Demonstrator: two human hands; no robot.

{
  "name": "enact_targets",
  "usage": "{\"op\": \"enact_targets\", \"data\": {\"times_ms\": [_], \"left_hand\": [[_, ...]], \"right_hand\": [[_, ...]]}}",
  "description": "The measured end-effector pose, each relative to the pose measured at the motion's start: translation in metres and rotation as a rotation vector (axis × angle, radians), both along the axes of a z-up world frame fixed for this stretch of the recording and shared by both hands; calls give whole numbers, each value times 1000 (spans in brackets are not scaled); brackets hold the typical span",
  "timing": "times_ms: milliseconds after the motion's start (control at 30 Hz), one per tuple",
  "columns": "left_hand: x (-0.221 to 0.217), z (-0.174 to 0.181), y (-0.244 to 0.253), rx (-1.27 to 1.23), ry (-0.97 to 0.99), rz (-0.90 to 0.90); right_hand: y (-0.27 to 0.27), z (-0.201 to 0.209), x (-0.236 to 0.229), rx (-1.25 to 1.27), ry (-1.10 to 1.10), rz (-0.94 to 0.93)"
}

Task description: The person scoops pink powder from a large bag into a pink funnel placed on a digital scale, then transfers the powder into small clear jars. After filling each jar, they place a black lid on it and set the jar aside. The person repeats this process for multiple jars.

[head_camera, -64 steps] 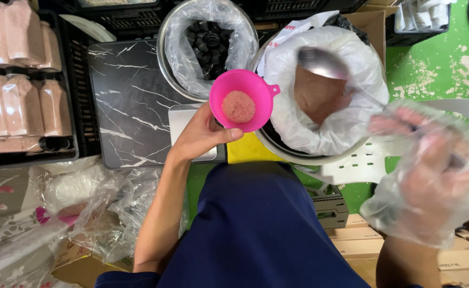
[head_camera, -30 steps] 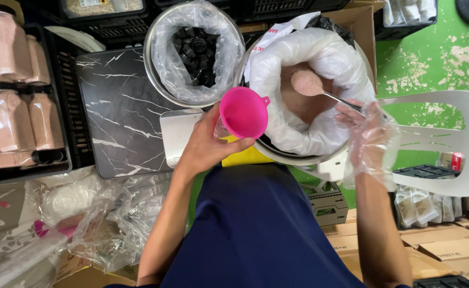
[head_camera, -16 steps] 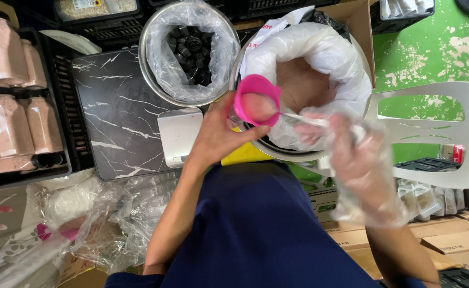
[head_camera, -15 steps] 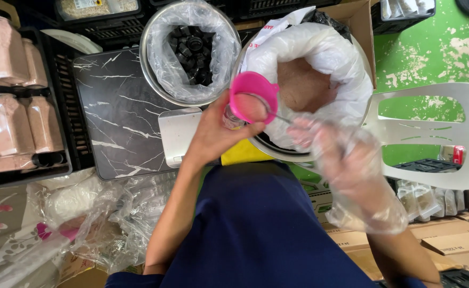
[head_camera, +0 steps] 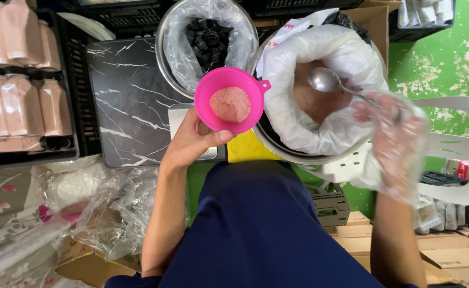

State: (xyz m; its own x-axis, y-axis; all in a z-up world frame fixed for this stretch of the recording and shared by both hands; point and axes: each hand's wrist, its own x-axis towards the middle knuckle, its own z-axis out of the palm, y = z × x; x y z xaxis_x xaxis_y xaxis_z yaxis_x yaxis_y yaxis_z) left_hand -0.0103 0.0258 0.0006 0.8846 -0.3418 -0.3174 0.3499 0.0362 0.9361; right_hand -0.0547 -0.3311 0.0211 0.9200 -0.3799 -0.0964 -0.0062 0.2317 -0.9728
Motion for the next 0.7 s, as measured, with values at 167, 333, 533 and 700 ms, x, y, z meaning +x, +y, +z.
{"op": "enact_targets", "data": {"times_ms": [167, 333, 533, 700], "left_hand": [[9, -44, 18, -105, -146, -71], [6, -40, 12, -59, -137, -66], [4, -38, 5, -38, -102, -55], [4, -25, -16, -8, -37, -54]], "right_hand": [[-14, -139, 40, -503, 52, 179], [16, -163, 49, -1646, 81, 262], [-51, -244, 29, -397, 124, 485], [-60, -173, 21, 414, 400, 247]]}}
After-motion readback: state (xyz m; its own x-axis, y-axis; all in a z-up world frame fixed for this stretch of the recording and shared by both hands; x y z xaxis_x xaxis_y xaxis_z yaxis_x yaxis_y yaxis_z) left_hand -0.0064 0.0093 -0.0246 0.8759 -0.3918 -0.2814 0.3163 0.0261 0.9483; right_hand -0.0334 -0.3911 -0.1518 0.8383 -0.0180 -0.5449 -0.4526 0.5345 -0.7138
